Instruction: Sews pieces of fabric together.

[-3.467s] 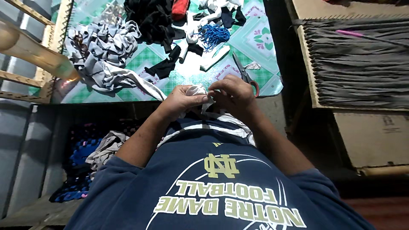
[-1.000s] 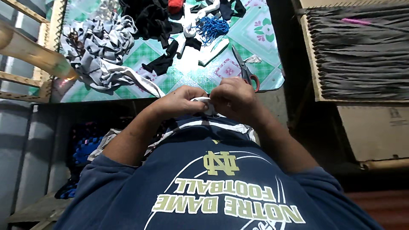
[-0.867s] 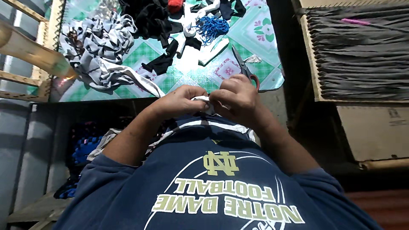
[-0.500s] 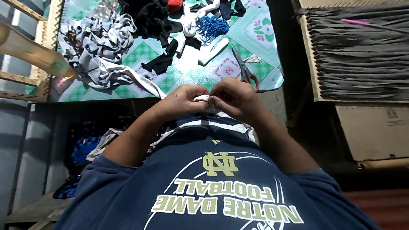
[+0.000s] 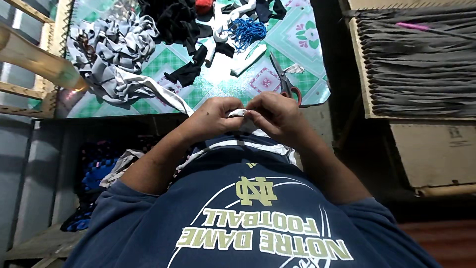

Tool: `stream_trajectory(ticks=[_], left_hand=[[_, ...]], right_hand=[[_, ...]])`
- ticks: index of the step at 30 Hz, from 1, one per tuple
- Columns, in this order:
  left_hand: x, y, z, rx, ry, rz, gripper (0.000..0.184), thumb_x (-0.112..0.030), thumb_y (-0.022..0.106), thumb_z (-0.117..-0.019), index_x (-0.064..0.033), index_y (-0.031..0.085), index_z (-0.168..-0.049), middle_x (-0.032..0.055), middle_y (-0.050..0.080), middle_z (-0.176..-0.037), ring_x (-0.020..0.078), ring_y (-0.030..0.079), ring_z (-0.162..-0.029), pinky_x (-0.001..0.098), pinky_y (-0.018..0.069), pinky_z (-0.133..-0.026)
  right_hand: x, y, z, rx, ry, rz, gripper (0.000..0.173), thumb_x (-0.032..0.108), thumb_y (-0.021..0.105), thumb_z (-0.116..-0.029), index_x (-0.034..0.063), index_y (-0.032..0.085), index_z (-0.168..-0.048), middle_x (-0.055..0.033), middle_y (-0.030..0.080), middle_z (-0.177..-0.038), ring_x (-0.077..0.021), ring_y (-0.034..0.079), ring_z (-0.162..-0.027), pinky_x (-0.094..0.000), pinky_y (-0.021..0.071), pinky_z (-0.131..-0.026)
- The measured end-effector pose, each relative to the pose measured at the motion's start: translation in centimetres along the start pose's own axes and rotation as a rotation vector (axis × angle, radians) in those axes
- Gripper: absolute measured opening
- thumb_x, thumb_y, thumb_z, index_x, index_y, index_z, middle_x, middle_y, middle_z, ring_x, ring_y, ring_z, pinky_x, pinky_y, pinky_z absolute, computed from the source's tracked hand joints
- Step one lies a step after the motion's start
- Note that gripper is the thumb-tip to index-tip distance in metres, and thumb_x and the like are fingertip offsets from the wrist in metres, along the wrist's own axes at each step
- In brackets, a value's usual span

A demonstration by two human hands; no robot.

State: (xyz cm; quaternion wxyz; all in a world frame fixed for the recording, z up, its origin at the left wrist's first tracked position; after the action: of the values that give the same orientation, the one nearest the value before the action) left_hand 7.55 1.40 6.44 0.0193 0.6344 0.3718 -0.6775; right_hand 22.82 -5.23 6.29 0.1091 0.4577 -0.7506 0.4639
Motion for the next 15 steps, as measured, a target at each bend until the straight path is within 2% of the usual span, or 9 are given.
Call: stream_trajectory(ticks=[2, 4, 6, 10, 15], left_hand=[[0.0, 0.0, 0.0, 0.001, -0.013, 0.030, 0.005, -0.007, 0.066, -0.0940, -0.0060, 0.068, -0.089, -0.0056, 0.059, -0.070, -0.0042, 0.050, -0.059, 0.0121, 0.0406, -0.054], [0.0, 0.0, 0.0, 0.022, -0.057, 0.088, 0.006, -0.007, 0.064, -0.0948, -0.0061, 0.068, -0.090, -0.0058, 0.060, -0.070, -0.0041, 0.052, -0.060, 0.0123, 0.0423, -0.055], [0.1, 0.0, 0.0, 0.052, -0.110, 0.177, 0.009, -0.008, 0.061, -0.0965, -0.0067, 0.065, -0.089, -0.0069, 0.056, -0.066, -0.0040, 0.048, -0.055, 0.0125, 0.0390, -0.051], [0.7, 0.1, -0.1, 0.056, -0.160, 0.381, 0.015, -0.008, 0.058, -0.0977, -0.0097, 0.063, -0.083, -0.0077, 0.053, -0.062, -0.0017, 0.046, -0.052, 0.0139, 0.0374, -0.049], [0.7, 0.2, -0.3, 0.003, -0.173, 0.402, 0.013, -0.005, 0.058, -0.0975, -0.0069, 0.064, -0.086, -0.0056, 0.054, -0.063, -0.0002, 0.048, -0.052, 0.0146, 0.0383, -0.049]], right_hand=[[0.2, 0.1, -0.1, -0.026, -0.036, 0.037, 0.016, 0.012, 0.061, -0.0995, -0.0015, 0.069, -0.098, -0.0103, 0.067, -0.085, -0.0156, 0.062, -0.074, -0.0332, 0.0518, -0.073], [0.5, 0.1, 0.0, -0.101, -0.110, 0.142, 0.014, 0.011, 0.063, -0.0989, -0.0015, 0.069, -0.096, -0.0131, 0.070, -0.085, -0.0212, 0.066, -0.078, -0.0395, 0.0517, -0.080], [0.7, 0.0, 0.2, -0.168, -0.196, 0.263, 0.014, 0.012, 0.063, -0.0981, -0.0003, 0.069, -0.097, -0.0137, 0.069, -0.082, -0.0245, 0.066, -0.078, -0.0433, 0.0499, -0.086], [1.0, 0.1, 0.5, -0.253, -0.298, 0.380, 0.012, 0.012, 0.066, -0.0977, 0.0009, 0.071, -0.095, -0.0122, 0.063, -0.074, -0.0255, 0.062, -0.074, -0.0433, 0.0487, -0.088], [1.2, 0.1, 0.7, -0.249, -0.318, 0.410, 0.011, 0.011, 0.065, -0.0983, 0.0012, 0.071, -0.097, -0.0115, 0.061, -0.072, -0.0251, 0.062, -0.072, -0.0443, 0.0487, -0.090]])
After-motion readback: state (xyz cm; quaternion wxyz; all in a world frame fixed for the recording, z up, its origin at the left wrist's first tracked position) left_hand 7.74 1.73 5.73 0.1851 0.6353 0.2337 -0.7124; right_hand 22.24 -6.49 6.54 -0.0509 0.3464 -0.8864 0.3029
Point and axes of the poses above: each hand's wrist, its own z-axis away from the middle knuckle, its own y-axis out of the palm, x = y × z, the point moved 5 cm from there along -z, towards the middle knuckle
